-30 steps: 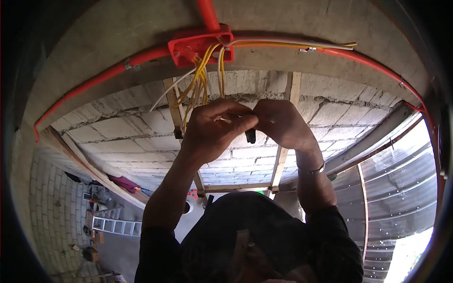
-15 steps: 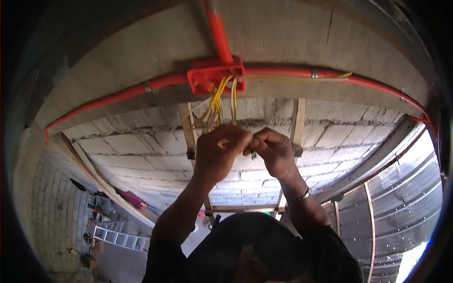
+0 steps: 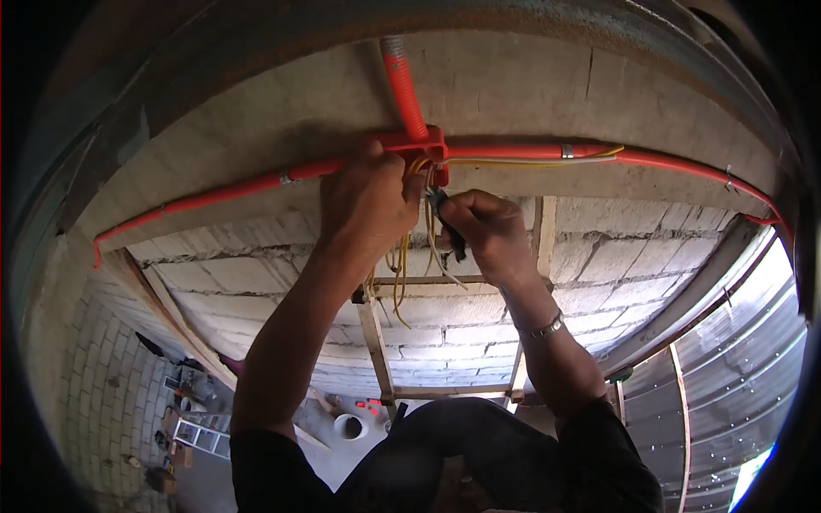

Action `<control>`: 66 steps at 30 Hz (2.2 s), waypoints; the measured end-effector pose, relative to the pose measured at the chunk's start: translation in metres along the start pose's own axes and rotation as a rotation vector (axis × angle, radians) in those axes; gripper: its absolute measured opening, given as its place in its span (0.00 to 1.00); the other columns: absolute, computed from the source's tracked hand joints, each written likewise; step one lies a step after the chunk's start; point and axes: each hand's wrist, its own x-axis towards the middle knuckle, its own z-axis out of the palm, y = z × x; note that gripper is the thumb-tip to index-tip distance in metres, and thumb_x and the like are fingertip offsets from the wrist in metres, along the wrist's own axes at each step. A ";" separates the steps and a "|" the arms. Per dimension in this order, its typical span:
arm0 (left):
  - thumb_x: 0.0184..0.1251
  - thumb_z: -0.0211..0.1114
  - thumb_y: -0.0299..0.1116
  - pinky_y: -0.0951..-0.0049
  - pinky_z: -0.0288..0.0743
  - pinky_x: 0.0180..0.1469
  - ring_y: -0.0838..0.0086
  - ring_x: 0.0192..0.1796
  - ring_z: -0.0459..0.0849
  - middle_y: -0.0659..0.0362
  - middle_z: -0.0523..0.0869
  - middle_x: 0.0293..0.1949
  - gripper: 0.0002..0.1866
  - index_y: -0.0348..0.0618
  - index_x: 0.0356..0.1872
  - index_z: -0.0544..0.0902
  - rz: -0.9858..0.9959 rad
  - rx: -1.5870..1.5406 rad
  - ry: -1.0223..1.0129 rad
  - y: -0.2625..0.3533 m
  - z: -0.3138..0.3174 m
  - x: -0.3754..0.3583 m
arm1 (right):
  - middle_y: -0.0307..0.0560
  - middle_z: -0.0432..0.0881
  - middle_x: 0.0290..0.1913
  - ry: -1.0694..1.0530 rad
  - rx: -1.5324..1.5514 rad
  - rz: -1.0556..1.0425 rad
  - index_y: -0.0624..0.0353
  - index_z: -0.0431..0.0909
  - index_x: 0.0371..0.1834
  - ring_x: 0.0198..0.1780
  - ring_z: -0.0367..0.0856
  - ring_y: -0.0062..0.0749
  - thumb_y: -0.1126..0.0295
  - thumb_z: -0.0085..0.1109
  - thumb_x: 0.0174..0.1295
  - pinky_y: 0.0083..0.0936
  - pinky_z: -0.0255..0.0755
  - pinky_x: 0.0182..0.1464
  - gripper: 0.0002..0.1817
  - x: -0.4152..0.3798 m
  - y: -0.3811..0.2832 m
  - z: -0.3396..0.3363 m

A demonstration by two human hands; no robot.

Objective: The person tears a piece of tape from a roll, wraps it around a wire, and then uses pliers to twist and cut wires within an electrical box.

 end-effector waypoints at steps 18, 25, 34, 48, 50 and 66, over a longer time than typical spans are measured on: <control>0.68 0.53 0.36 0.70 0.73 0.28 0.71 0.21 0.82 0.55 0.83 0.19 0.17 0.32 0.28 0.82 -0.223 -0.649 -0.410 -0.014 -0.016 0.028 | 0.40 0.76 0.20 0.118 -0.128 0.065 0.67 0.79 0.28 0.17 0.71 0.21 0.67 0.61 0.59 0.19 0.65 0.20 0.11 0.032 0.024 0.009; 0.70 0.49 0.35 0.74 0.71 0.26 0.78 0.19 0.79 0.59 0.80 0.16 0.19 0.34 0.26 0.82 -0.229 -0.625 -0.456 -0.009 -0.023 0.029 | 0.39 0.74 0.16 0.140 -0.097 0.098 0.67 0.79 0.21 0.20 0.68 0.17 0.62 0.61 0.56 0.23 0.65 0.23 0.16 0.034 0.008 0.015; 0.73 0.53 0.42 0.79 0.69 0.22 0.79 0.18 0.76 0.59 0.81 0.20 0.16 0.39 0.36 0.81 -0.418 -1.011 -0.566 -0.013 -0.025 0.016 | 0.41 0.75 0.16 0.260 -0.257 -0.068 0.69 0.78 0.20 0.16 0.71 0.17 0.58 0.63 0.58 0.22 0.64 0.17 0.22 0.037 0.022 0.020; 0.74 0.47 0.52 0.77 0.70 0.23 0.75 0.19 0.77 0.56 0.81 0.21 0.21 0.44 0.39 0.77 -0.584 -1.171 -0.820 -0.034 -0.012 0.033 | 0.47 0.73 0.11 0.351 -0.362 -0.005 0.65 0.75 0.15 0.14 0.71 0.24 0.52 0.67 0.55 0.27 0.67 0.20 0.25 0.038 0.019 0.014; 0.74 0.46 0.52 0.76 0.70 0.24 0.75 0.19 0.77 0.55 0.81 0.21 0.22 0.43 0.38 0.77 -0.600 -1.169 -0.834 -0.032 -0.011 0.033 | 0.46 0.72 0.11 0.343 -0.329 0.010 0.65 0.75 0.15 0.14 0.70 0.23 0.52 0.67 0.55 0.27 0.67 0.20 0.26 0.037 0.017 0.014; 0.72 0.54 0.46 0.79 0.70 0.22 0.78 0.21 0.79 0.59 0.84 0.26 0.16 0.44 0.46 0.79 -0.600 -1.417 -0.582 -0.015 0.015 0.015 | 0.42 0.69 0.11 0.330 -0.290 -0.010 0.64 0.74 0.13 0.17 0.64 0.20 0.51 0.66 0.55 0.27 0.64 0.22 0.27 0.040 0.027 0.010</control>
